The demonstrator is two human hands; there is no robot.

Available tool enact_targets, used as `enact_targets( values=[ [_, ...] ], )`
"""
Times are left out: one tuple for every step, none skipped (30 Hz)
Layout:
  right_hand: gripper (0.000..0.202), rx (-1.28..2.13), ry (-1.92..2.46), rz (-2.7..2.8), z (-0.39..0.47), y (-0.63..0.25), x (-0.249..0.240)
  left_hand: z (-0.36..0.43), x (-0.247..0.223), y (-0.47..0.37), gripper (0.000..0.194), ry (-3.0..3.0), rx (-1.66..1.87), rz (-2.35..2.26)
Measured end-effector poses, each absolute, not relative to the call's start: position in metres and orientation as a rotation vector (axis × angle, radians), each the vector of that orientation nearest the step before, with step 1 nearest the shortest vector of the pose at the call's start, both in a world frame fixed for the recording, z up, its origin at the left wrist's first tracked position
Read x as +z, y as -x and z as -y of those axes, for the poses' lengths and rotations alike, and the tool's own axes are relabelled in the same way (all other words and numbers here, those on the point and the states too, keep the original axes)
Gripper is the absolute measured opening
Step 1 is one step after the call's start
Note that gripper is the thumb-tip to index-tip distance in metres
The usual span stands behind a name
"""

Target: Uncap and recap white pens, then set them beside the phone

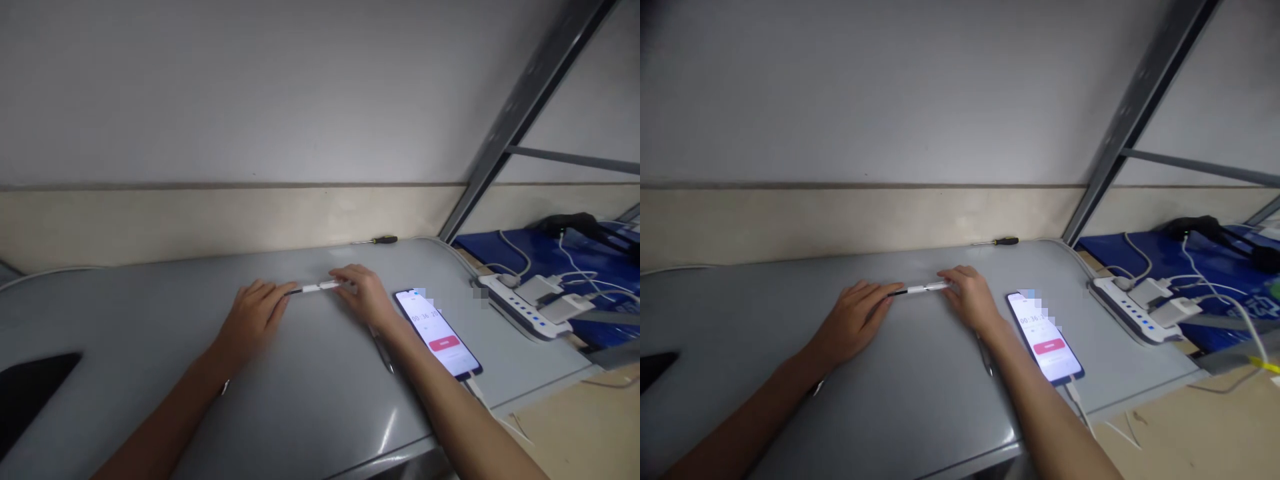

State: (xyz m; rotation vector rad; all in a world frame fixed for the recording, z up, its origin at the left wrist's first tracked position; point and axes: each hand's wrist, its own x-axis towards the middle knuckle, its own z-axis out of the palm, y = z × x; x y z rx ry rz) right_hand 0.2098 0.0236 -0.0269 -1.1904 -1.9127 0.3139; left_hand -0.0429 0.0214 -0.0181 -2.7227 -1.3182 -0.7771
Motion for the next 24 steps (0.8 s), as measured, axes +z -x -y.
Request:
enact_targets(
  values=[
    [0.025, 0.253, 1.216, 1.944, -0.025, -0.212, -0.028, -0.022, -0.018, 0.043, 0.035, 2.712, -0.792, 1.33],
    [0.023, 0.201, 1.248, 1.967, -0.026, -0.214, -0.029, -0.022, -0.018, 0.043, 0.035, 2.701, -0.801, 1.341],
    [0.021, 0.163, 1.283, 1.978, -0.027, -0.217, -0.03, -0.023, -0.018, 0.044, 0.035, 2.69, -0.808, 1.35],
    [0.02, 0.137, 1.318, 1.979, -0.028, -0.219, -0.031, -0.023, -0.017, 0.044, 0.035, 2.681, -0.814, 1.356],
    [0.021, 0.121, 1.352, 1.97, -0.029, -0.22, -0.031, -0.024, -0.017, 0.044, 0.034, 2.678, -0.819, 1.358],
    [0.021, 0.114, 1.38, 1.955, -0.03, -0.222, -0.031, -0.024, -0.017, 0.045, 0.034, 2.677, -0.828, 1.355],
    [0.021, 0.117, 1.4, 1.929, -0.03, -0.222, -0.031, -0.025, -0.017, 0.045, 0.034, 2.68, -0.838, 1.35],
    [0.02, 0.135, 1.409, 1.895, -0.03, -0.223, -0.03, -0.025, -0.017, 0.046, 0.034, 2.684, -0.847, 1.345],
    [0.019, 0.17, 1.408, 1.85, -0.03, -0.223, -0.029, -0.026, -0.017, 0.046, 0.034, 2.686, -0.856, 1.34],
    [0.019, 0.22, 1.398, 1.793, -0.03, -0.223, -0.028, -0.026, -0.017, 0.047, 0.034, 2.686, -0.861, 1.34],
    [0.019, 0.28, 1.385, 1.73, -0.029, -0.223, -0.027, -0.027, -0.017, 0.047, 0.034, 2.684, -0.863, 1.344],
    [0.019, 0.339, 1.373, 1.66, -0.029, -0.222, -0.025, -0.027, -0.017, 0.047, 0.034, 2.682, -0.864, 1.348],
    [0.02, 0.388, 1.363, 1.593, -0.028, -0.221, -0.024, -0.027, -0.016, 0.046, 0.034, 2.679, -0.866, 1.356],
    [0.022, 0.423, 1.356, 1.534, -0.028, -0.221, -0.023, -0.026, -0.016, 0.046, 0.034, 2.679, -0.868, 1.362],
    [0.022, 0.443, 1.351, 1.492, -0.027, -0.221, -0.022, -0.026, -0.015, 0.046, 0.034, 2.68, -0.868, 1.368],
    [0.022, 0.451, 1.344, 1.476, -0.027, -0.221, -0.021, -0.026, -0.015, 0.046, 0.034, 2.682, -0.867, 1.374],
    [0.022, 0.446, 1.334, 1.487, -0.027, -0.221, -0.021, -0.026, -0.015, 0.045, 0.034, 2.682, -0.868, 1.38],
    [0.021, 0.427, 1.323, 1.529, -0.028, -0.221, -0.022, -0.026, -0.015, 0.046, 0.034, 2.68, -0.868, 1.385],
    [0.02, 0.392, 1.315, 1.593, -0.029, -0.222, -0.023, -0.026, -0.015, 0.046, 0.034, 2.676, -0.868, 1.388],
    [0.019, 0.343, 1.309, 1.669, -0.029, -0.223, -0.025, -0.026, -0.015, 0.046, 0.035, 2.671, -0.87, 1.39],
    [0.019, 0.288, 1.303, 1.745, -0.03, -0.224, -0.026, -0.027, -0.016, 0.047, 0.035, 2.664, -0.874, 1.39],
    [0.018, 0.234, 1.297, 1.811, -0.031, -0.224, -0.028, -0.027, -0.016, 0.047, 0.035, 2.66, -0.876, 1.386],
    [0.018, 0.192, 1.288, 1.861, -0.032, -0.225, -0.03, -0.027, -0.017, 0.048, 0.035, 2.658, -0.874, 1.381],
    [0.019, 0.167, 1.275, 1.896, -0.032, -0.225, -0.031, -0.028, -0.017, 0.048, 0.035, 2.656, -0.871, 1.379]
  ],
)
